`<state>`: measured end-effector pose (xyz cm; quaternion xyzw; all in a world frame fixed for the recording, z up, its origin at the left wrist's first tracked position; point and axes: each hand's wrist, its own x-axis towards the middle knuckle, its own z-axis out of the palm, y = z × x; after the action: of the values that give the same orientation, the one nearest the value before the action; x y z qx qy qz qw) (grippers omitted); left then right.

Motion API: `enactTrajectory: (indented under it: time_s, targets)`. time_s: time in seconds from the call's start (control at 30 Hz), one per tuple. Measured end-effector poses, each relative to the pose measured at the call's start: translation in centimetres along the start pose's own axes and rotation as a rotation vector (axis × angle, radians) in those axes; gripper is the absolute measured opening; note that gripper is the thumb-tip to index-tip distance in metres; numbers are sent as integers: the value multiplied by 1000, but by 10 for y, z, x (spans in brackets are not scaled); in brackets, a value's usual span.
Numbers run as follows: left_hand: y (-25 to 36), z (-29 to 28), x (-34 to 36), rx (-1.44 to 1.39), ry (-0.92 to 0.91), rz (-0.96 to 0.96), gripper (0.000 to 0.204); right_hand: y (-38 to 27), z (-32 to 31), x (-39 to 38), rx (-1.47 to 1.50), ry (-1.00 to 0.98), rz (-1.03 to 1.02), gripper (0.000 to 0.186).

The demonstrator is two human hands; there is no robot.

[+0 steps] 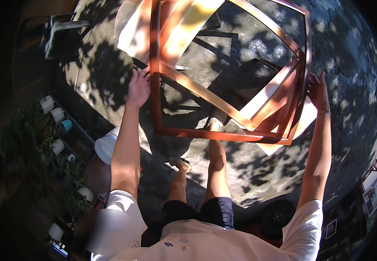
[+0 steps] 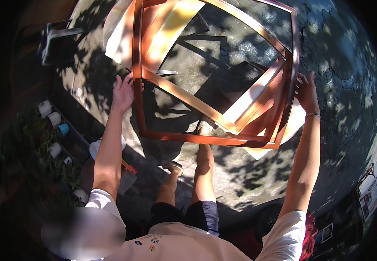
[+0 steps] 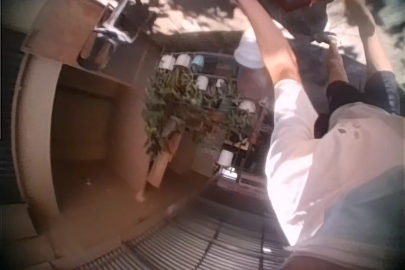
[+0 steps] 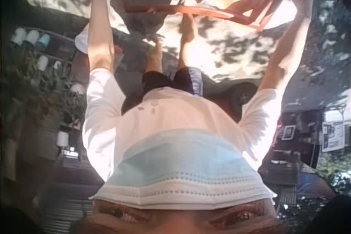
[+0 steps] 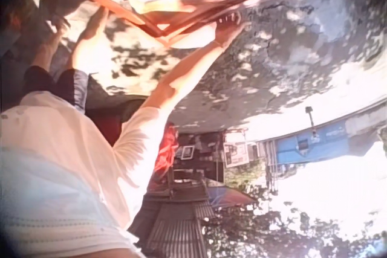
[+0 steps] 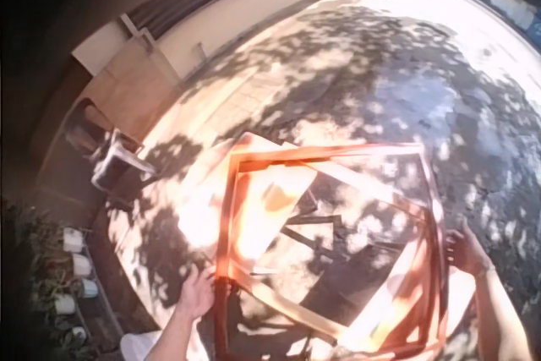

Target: The person retrieves a spray gun, picks up a wooden frame, and places it on a stand. They then spray paint the frame with a handheld spray gun, moving around to cover different sides. After finishing, they place the frame back on the ground.

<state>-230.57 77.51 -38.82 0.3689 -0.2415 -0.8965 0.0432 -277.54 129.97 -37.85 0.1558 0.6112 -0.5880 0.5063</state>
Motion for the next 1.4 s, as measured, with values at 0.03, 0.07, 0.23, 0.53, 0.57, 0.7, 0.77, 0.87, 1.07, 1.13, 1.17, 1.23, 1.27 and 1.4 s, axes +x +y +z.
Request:
enactTrajectory:
  time_s: [0.03,0.07,0.23,0.53,0.57,0.7,0.77,0.87,1.07,1.13,1.17,1.23,1.27,1.4]
  targets:
    - [-1,3,3,0,25,12,72,-2,1,-1,-12,-26,5,69]
    - [-1,7,4,-1,51,24,73,-2,2,-2,-3,9,6,68]
    - [1,5,5,42,14,5,75,-8,8,-2,95,53,6,68]
    - [-9,7,0,-8,36,27,76,-22,11,-8,42,44,25,71]
    - [-11,3,-2,-3,21,31,75,-25,9,-9,33,33,23,71]
    - [-20,9,-19,6,99,67,76,-40,15,-18,-28,-74,-15,71]
    - [-19,12,-39,12,97,102,77,-57,27,-27,-28,-109,-9,71]
    - [-16,9,-91,25,140,155,79,-79,59,-46,-82,-190,-6,72]
    - [-1,12,-269,-47,254,281,85,-114,161,-121,-168,-392,-52,71]
    - [7,13,-344,-94,277,359,83,-120,216,-160,-191,-440,-68,70]
    - [-1,12,-395,-140,299,408,82,-117,244,-172,-251,-549,-50,69]
    - [-30,-2,-481,-178,283,523,81,-111,296,-195,-309,-652,-40,69]
    - [-51,1,-524,-213,379,559,81,-102,324,-215,-360,-674,-42,69]
    - [-146,1,-680,-175,514,756,95,-54,429,-287,-568,-851,-3,68]
